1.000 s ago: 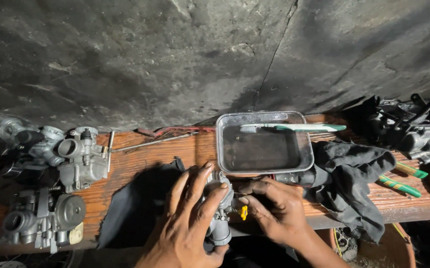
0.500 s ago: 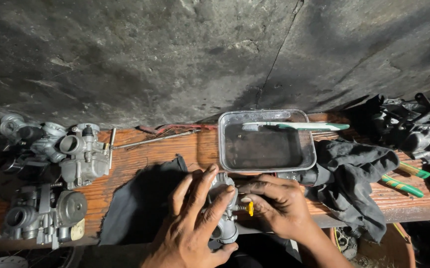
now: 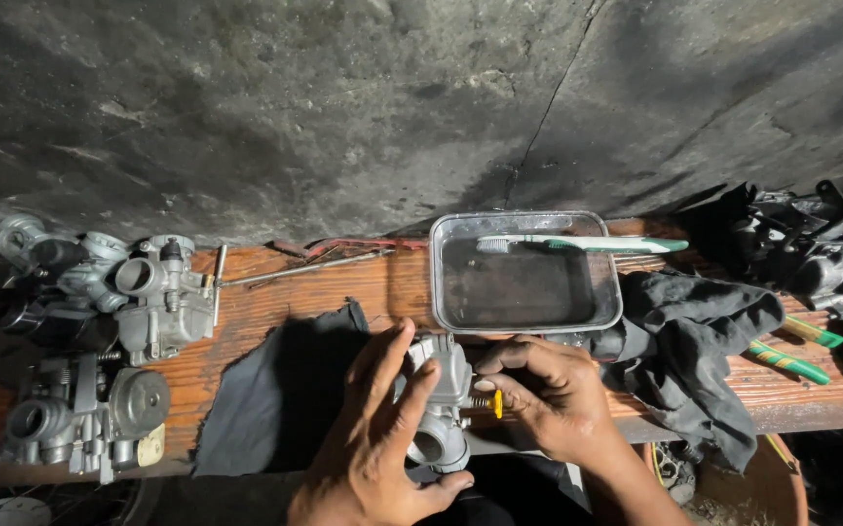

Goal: Reassembling motorcycle carburetor components after cleaning, including installing jets and using a screwdriver.

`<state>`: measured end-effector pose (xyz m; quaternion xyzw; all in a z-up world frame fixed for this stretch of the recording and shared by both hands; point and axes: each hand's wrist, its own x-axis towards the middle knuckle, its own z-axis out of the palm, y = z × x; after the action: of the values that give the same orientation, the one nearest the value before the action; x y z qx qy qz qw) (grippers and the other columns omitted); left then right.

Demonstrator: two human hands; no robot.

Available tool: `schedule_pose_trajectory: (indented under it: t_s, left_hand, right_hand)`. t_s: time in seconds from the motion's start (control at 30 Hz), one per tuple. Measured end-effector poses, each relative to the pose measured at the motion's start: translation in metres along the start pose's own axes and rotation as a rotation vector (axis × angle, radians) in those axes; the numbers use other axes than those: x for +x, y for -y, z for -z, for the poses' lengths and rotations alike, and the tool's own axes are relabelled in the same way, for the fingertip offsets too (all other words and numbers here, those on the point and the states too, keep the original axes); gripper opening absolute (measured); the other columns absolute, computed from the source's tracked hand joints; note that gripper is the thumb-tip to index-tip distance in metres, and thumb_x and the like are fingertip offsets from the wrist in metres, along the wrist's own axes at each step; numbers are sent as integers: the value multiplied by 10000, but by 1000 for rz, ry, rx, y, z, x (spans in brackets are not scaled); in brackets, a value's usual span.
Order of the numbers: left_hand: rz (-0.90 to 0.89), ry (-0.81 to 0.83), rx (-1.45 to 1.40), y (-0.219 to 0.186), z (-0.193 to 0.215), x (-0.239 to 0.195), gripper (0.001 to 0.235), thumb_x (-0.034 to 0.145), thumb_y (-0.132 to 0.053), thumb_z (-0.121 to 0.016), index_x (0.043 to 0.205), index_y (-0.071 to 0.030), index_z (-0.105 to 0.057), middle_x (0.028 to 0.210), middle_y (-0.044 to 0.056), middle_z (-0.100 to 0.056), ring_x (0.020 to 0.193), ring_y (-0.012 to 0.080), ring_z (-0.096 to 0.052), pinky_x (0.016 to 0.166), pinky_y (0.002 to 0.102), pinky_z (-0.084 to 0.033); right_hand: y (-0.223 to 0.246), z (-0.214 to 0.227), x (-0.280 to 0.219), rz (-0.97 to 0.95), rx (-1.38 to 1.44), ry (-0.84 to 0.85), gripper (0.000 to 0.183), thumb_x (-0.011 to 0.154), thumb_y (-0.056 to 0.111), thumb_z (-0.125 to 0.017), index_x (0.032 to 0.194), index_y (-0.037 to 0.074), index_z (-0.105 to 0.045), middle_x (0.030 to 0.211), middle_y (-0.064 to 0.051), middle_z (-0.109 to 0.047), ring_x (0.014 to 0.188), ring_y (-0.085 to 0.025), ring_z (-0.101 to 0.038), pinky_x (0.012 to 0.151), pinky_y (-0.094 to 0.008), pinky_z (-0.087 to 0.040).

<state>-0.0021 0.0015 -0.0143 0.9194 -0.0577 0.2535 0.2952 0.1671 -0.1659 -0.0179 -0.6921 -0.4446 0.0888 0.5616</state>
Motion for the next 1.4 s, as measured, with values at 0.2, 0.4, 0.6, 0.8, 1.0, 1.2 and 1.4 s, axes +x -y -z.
schedule_pose_trajectory:
  t_s: [0.2, 0.4, 0.6, 0.8, 1.0, 1.2, 1.4]
  left_hand:
    - [44, -28, -54, 7, -5, -4, 1314, 635, -443, -1037, 1612, -89, -232, 1662, 321, -233, 1542, 528, -311, 1261, 632, -338]
    - [74, -41, -117, 11, 0, -2, 1251, 649, -430, -991, 1591, -57, -258, 1643, 337, -248, 1532, 527, -324, 1253, 617, -342]
    - [52, -132, -132, 12, 8, -2, 1186, 626, -389, -1000, 1535, -30, -327, 1612, 392, -292, 1543, 521, -357, 1274, 572, -354]
    - [80, -176, -70, 16, 25, -6, 1066, 672, -463, -870, 1483, 32, -385, 1568, 390, -369, 1493, 524, -434, 1241, 565, -400]
    - [121, -85, -121, 30, 37, -13, 1187, 605, -421, -921, 1516, 36, -313, 1610, 355, -337, 1531, 491, -379, 1262, 520, -352]
    - [318, 0, 15, 31, 42, -18, 1311, 435, -319, -966, 1548, -31, -334, 1608, 244, -411, 1494, 385, -423, 1220, 425, -343]
    - [234, -7, -45, 31, 46, -16, 1118, 585, -313, -849, 1535, 1, -350, 1599, 240, -425, 1508, 371, -421, 1246, 427, -345]
  right_hand:
    - [3, 1, 1, 66, 29, 44, 264, 965, 301, -638, 947, 60, -745, 819, -41, -749, 713, -158, -741, 660, -263, -567]
    - [6, -1, 0, 123, -28, 63, 271, 987, 265, -600, 1043, 62, -771, 903, -59, -791, 760, -174, -778, 676, -268, -597]
    - [21, -1, 0, 93, -73, -3, 216, 965, 193, -630, 1013, 37, -773, 884, -68, -777, 751, -146, -753, 699, -236, -572]
    - [13, 16, -20, 238, -266, -194, 260, 963, 197, -581, 948, -17, -728, 911, -129, -779, 667, -149, -721, 612, -218, -569]
    - [-4, 38, -42, 325, -631, -248, 189, 924, 50, -641, 1083, -18, -717, 943, -145, -697, 792, -271, -603, 721, -349, -458]
    - [-10, 40, -49, 169, -848, -380, 190, 928, 125, -752, 1111, 77, -737, 1060, -115, -680, 1056, -354, -535, 989, -418, -467]
    - [-9, 38, -45, 33, -890, -401, 346, 874, 249, -790, 1176, 105, -704, 1295, -170, -640, 1257, -404, -495, 1128, -479, -395]
